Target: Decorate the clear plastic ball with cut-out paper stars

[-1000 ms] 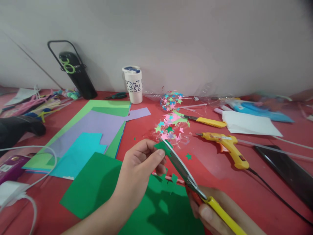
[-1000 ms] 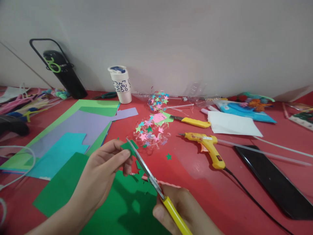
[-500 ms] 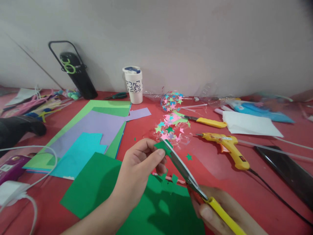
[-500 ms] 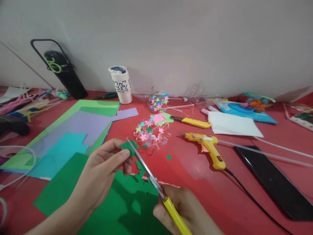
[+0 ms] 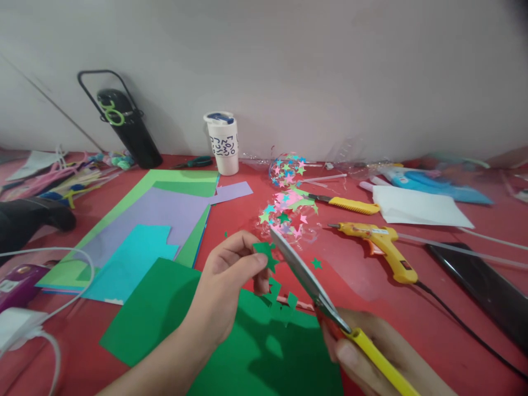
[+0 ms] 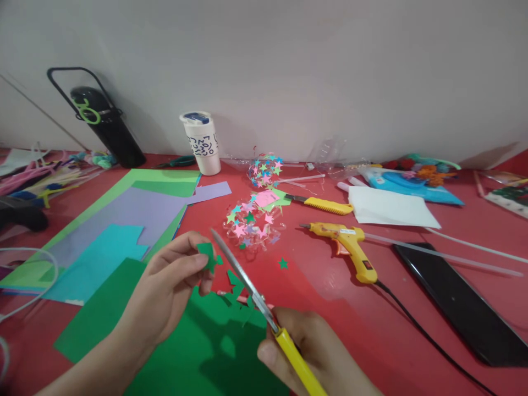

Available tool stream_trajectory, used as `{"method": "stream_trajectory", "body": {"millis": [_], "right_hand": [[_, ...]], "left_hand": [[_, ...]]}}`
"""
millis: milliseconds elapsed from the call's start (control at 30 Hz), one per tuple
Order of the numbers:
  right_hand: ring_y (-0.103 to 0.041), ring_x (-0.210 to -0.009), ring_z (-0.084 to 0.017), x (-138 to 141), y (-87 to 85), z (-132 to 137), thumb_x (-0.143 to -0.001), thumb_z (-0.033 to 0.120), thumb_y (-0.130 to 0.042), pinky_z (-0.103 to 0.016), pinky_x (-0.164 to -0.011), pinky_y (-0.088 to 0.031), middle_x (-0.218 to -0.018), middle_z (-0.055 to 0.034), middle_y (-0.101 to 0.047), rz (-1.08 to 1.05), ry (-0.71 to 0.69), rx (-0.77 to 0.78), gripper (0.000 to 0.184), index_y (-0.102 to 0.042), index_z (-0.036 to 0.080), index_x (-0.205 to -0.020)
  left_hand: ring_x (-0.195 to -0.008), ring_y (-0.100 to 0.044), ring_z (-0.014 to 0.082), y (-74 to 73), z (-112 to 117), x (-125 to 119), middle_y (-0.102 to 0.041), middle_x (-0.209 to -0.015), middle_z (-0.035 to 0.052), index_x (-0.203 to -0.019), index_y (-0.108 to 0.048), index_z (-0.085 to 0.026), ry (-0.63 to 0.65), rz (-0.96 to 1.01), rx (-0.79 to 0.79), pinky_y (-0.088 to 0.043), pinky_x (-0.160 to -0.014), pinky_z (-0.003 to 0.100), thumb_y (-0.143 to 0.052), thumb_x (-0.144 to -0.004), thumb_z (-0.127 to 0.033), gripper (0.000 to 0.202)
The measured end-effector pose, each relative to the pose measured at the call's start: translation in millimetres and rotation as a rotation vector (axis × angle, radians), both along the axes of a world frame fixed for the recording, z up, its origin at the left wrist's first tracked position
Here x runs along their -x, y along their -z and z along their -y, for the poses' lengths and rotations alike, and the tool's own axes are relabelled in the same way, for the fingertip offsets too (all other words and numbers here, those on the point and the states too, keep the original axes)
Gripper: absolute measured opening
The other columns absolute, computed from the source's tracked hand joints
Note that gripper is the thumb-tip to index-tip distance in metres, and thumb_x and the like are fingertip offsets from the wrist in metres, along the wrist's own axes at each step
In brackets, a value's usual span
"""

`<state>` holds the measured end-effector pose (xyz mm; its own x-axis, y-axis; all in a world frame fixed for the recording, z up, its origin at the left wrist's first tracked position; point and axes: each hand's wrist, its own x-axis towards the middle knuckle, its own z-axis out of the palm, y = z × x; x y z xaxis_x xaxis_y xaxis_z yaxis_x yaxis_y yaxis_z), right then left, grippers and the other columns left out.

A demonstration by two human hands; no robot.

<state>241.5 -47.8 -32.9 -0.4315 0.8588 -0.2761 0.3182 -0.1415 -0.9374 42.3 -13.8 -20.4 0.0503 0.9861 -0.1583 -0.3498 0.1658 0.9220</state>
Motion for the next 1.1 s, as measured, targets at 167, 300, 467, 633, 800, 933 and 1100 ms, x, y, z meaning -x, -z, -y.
{"method": "stream_trajectory", "body": {"millis": [167,300,467,633,800,933,1100], "right_hand": [[-0.035,-0.041,-0.008,-0.6,13.9,-7.2,-0.072,0.067,-0.058,-0.022,-0.037,-0.030,-0.050,0.0065,-0.035,-0.018,0.065,0.035,0.049,-0.042,0.022,-0.062],[-0.029,-0.032,-0.005,1.7,19.5,-4.0,-0.079,0.053,-0.055,-0.018,-0.034,-0.026,-0.043,0.0107,-0.034,0.016,0.107,0.144,0.034,-0.046,0.021,-0.072],[-0.029,-0.029,-0.004,5.1,15.6,-1.2,-0.074,0.040,-0.057,-0.017,-0.033,-0.025,-0.038,0.0123,-0.033,0.011,0.156,0.148,0.024,-0.046,0.021,-0.066],[-0.032,-0.030,-0.006,5.7,21.1,-2.7,-0.078,0.050,-0.053,-0.019,-0.034,-0.028,-0.037,0.0117,-0.035,-0.057,0.286,0.075,0.031,-0.043,0.022,-0.068],[-0.034,-0.032,-0.009,3.7,30.4,-1.4,-0.080,0.055,-0.052,-0.021,-0.037,-0.031,-0.036,0.0113,-0.035,-0.109,0.323,0.011,0.034,-0.043,0.023,-0.073],[-0.029,-0.033,-0.007,-0.8,23.5,-1.6,-0.082,0.064,-0.045,-0.021,-0.036,-0.026,-0.039,0.0103,-0.033,-0.100,0.238,-0.005,0.044,-0.045,0.022,-0.068],[-0.036,-0.043,-0.010,-7.2,9.5,-5.7,-0.075,0.067,-0.051,-0.023,-0.040,-0.029,-0.053,0.0054,-0.042,0.038,0.011,-0.125,0.046,-0.053,0.021,-0.078]], "left_hand": [[-0.042,-0.050,0.0078,6.0,7.2,-13.0,-0.055,-0.051,-0.0044,-0.063,-0.052,-0.019,0.402,-0.292,0.146,-0.038,-0.043,0.019,-0.060,-0.067,-0.021,0.010],[-0.045,-0.045,0.0075,10.3,18.4,-22.7,-0.050,-0.050,-0.0055,-0.061,-0.052,-0.019,0.579,-0.475,0.073,-0.032,-0.043,0.018,-0.055,-0.070,-0.018,0.009],[-0.046,-0.046,0.0077,13.9,20.7,-25.8,-0.048,-0.051,-0.0060,-0.062,-0.053,-0.019,0.560,-0.489,0.054,-0.033,-0.044,0.018,-0.054,-0.069,-0.015,0.007],[-0.046,-0.054,0.0089,20.2,17.5,-31.5,-0.055,-0.056,-0.0043,-0.070,-0.055,-0.019,0.466,-0.278,0.194,-0.044,-0.048,0.020,-0.061,-0.070,-0.025,0.009],[-0.045,-0.056,0.0095,21.4,15.5,-34.8,-0.060,-0.056,-0.0018,-0.067,-0.054,-0.017,0.379,-0.164,0.221,-0.044,-0.046,0.021,-0.065,-0.069,-0.026,0.013],[-0.042,-0.055,0.0083,13.9,10.5,-25.8,-0.060,-0.054,-0.0022,-0.067,-0.054,-0.017,0.279,-0.122,0.191,-0.043,-0.044,0.019,-0.066,-0.071,-0.025,0.015],[-0.045,-0.055,0.0061,2.0,1.5,-6.9,-0.062,-0.055,-0.0029,-0.067,-0.057,-0.016,0.077,-0.133,0.038,-0.043,-0.045,0.016,-0.064,-0.077,-0.023,0.014]]}}
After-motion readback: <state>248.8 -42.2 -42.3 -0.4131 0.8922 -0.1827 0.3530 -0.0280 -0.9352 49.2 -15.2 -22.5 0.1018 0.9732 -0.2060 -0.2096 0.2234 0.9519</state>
